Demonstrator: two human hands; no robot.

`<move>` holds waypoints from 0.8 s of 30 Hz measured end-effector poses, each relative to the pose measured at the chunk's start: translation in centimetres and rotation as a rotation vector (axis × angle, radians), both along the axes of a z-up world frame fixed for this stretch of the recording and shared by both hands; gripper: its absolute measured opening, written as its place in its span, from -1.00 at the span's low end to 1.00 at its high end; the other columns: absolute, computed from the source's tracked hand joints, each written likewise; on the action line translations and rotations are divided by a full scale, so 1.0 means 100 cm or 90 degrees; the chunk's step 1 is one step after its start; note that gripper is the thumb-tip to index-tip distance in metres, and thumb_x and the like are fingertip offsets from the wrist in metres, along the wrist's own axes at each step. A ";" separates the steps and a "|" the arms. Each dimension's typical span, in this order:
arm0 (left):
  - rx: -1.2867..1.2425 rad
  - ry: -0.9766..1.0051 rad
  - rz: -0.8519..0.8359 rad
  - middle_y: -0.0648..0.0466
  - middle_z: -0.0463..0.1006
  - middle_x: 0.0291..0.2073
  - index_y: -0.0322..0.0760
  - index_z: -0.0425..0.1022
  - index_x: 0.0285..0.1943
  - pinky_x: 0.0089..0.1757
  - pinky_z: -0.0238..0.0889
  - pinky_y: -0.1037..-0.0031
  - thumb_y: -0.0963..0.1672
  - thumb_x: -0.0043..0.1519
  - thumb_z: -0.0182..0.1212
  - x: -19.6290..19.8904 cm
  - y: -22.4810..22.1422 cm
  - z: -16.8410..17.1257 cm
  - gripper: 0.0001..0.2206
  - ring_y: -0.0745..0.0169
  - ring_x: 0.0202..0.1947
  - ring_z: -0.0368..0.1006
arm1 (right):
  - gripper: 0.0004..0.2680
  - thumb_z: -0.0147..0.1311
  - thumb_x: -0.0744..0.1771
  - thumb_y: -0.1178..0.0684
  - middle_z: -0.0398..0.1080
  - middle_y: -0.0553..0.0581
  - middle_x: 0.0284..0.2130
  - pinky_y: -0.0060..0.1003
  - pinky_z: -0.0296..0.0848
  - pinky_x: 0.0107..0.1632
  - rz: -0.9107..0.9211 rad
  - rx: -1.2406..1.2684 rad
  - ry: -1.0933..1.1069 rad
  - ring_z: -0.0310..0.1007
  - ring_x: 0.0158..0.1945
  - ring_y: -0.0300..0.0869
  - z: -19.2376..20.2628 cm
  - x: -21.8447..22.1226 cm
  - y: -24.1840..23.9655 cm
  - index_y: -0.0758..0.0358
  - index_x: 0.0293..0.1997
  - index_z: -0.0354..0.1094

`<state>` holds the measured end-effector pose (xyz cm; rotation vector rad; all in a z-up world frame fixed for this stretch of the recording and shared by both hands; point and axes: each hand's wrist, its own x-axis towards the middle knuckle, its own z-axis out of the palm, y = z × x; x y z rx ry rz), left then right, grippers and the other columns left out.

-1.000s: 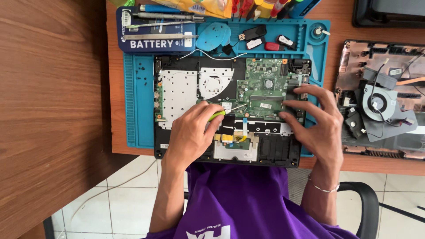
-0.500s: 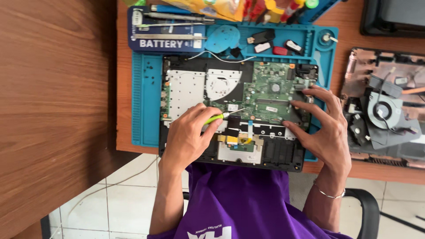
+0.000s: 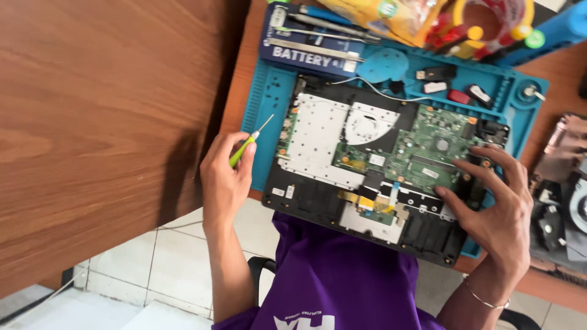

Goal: The person disassembles the internal components of a laptop on a workbench using a small screwdriver, removing screws and detaching various modules from the motherboard.

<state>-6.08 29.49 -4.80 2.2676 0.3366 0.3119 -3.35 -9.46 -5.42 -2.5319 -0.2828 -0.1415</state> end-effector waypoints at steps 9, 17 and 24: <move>0.062 0.031 -0.013 -0.01 0.54 -0.23 -0.32 0.48 -0.01 -0.38 0.35 0.34 -0.16 0.32 0.27 0.008 0.002 -0.014 -0.85 0.05 -0.40 0.50 | -0.68 0.43 0.19 0.06 0.42 0.08 0.15 0.00 0.34 0.43 -0.004 -0.006 -0.017 0.32 0.35 0.01 0.000 0.003 0.007 0.16 0.01 0.53; 0.028 -0.043 -0.161 0.11 0.55 -0.25 -0.23 0.54 -0.03 -0.37 0.35 0.41 -0.16 0.32 0.31 0.004 -0.021 -0.003 -0.89 0.24 -0.39 0.51 | -0.68 0.45 0.21 0.10 0.42 0.09 0.17 -0.06 0.30 0.44 -0.013 0.002 -0.015 0.30 0.41 0.01 -0.003 0.001 0.008 0.16 0.04 0.54; 0.116 -0.065 -0.321 0.17 0.53 -0.27 -0.17 0.57 -0.01 -0.33 0.45 0.47 -0.14 0.27 0.35 0.012 -0.059 -0.029 -0.85 0.30 -0.30 0.53 | -0.64 0.44 0.20 0.12 0.39 0.12 0.20 0.02 0.32 0.50 -0.024 0.023 -0.014 0.26 0.45 0.03 -0.001 0.001 0.017 0.13 0.09 0.53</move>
